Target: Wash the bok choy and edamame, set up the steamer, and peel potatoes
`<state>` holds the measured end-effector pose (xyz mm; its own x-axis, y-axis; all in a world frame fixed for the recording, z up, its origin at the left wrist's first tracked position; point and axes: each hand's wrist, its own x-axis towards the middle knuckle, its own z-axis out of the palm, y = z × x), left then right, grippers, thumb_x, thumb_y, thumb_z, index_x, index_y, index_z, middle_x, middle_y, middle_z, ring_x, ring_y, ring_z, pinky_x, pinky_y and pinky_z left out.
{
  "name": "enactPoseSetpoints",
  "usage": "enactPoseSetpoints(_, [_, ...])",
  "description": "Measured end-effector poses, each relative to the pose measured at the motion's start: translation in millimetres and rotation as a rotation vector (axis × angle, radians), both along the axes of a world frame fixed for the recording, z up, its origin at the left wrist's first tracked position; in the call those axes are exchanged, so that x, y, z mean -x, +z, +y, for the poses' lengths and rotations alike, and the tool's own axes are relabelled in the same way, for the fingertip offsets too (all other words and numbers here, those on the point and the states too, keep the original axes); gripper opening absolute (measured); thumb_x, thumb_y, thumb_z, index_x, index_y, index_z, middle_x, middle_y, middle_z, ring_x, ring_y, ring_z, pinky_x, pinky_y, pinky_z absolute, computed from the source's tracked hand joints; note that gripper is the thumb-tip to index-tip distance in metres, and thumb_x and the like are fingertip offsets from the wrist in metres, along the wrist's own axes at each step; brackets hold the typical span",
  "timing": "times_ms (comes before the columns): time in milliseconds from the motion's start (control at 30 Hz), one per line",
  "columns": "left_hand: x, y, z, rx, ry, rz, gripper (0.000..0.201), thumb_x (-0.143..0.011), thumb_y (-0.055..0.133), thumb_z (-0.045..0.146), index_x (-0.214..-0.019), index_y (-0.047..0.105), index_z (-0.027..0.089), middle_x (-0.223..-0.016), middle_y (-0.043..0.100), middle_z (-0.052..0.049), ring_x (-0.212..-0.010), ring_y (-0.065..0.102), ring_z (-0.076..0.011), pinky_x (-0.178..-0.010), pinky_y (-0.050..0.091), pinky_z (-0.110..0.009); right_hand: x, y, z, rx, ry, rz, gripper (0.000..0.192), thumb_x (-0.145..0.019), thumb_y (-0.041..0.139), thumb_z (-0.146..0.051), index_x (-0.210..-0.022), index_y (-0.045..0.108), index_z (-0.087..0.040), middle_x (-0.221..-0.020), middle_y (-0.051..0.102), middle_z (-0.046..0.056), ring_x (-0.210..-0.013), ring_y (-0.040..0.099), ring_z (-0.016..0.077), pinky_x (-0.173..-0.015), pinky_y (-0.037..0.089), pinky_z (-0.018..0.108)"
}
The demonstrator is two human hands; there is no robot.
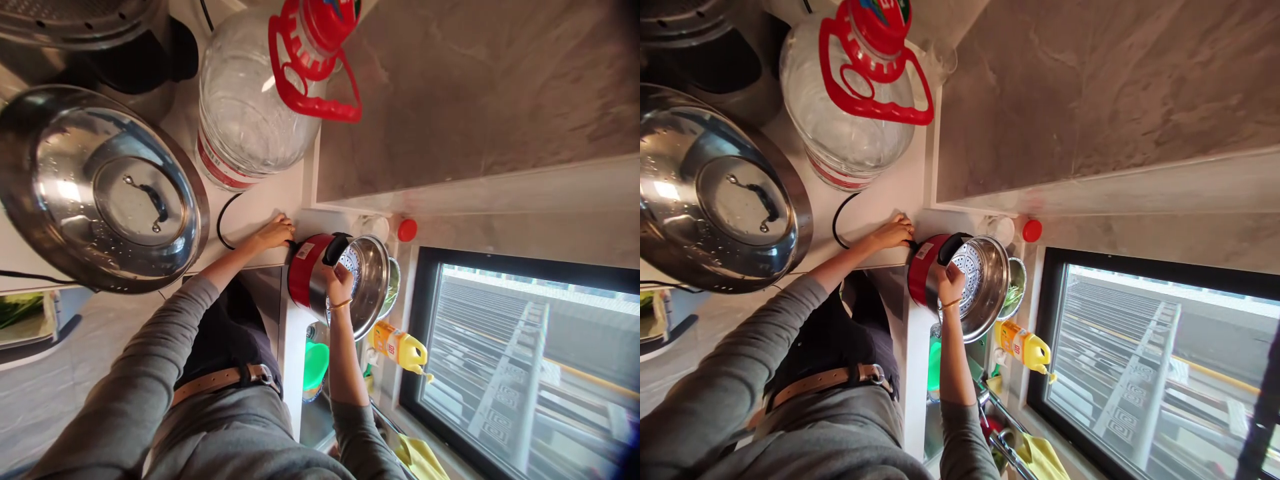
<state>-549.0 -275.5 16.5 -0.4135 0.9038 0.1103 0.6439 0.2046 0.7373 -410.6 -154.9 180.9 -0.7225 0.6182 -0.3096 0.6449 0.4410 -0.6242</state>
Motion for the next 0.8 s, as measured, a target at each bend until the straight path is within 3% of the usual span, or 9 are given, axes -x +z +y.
enactPoseSetpoints(233, [-5,2.3,-21,-0.059,0.057,-0.008,0.009,-0.084,0.066,0.026,-0.085,0.075,0.024,-0.093,0.07,-0.005,-0.1,0.053,-0.0214,-0.097,0.026,-0.039,2,22.3,2,0.082,0.027,0.047,0.015,-0.058,0.053,-0.034,-0.057,0.053,-0.019,-0.053,0.044,-0.004,-0.053,0.036,0.01,-0.05,0.029,0.024])
enactPoseSetpoints(367, [-15,-0.3,-30,-0.06,0.086,0.004,0.017,-0.089,0.06,0.027,-0.097,0.074,0.022,-0.097,0.069,-0.007,-0.094,0.057,-0.02,-0.093,0.027,-0.039,1,31.2,7,0.11,0.023,0.059,0.013,-0.056,0.056,-0.031,-0.054,0.051,-0.018,-0.051,0.044,-0.005,-0.052,0.035,0.0085,-0.05,0.028,0.023])
enactPoseSetpoints(500, [-19,3.9,-35,-0.071,0.099,-0.03,0.022,-0.091,0.056,0.028,-0.104,0.072,0.021,-0.104,0.068,-0.008,-0.091,0.06,-0.019,-0.088,0.029,-0.037,2,33.1,10,0.112,0.005,0.099,0.013,-0.055,0.057,-0.029,-0.052,0.052,-0.018,-0.05,0.045,-0.005,-0.052,0.035,0.0084,-0.05,0.028,0.022])
enactPoseSetpoints(800, [-14,11.3,-25,-0.067,0.038,-0.051,0.018,-0.09,0.059,0.027,-0.099,0.073,0.019,-0.102,0.069,-0.007,-0.09,0.061,-0.0184,-0.085,0.029,-0.034,3,25.0,3,0.191,-0.022,0.113,0.013,-0.054,0.058,-0.026,-0.06,0.062,-0.016,-0.052,0.05,-0.005,-0.051,0.038,0.0085,-0.049,0.028,0.022])
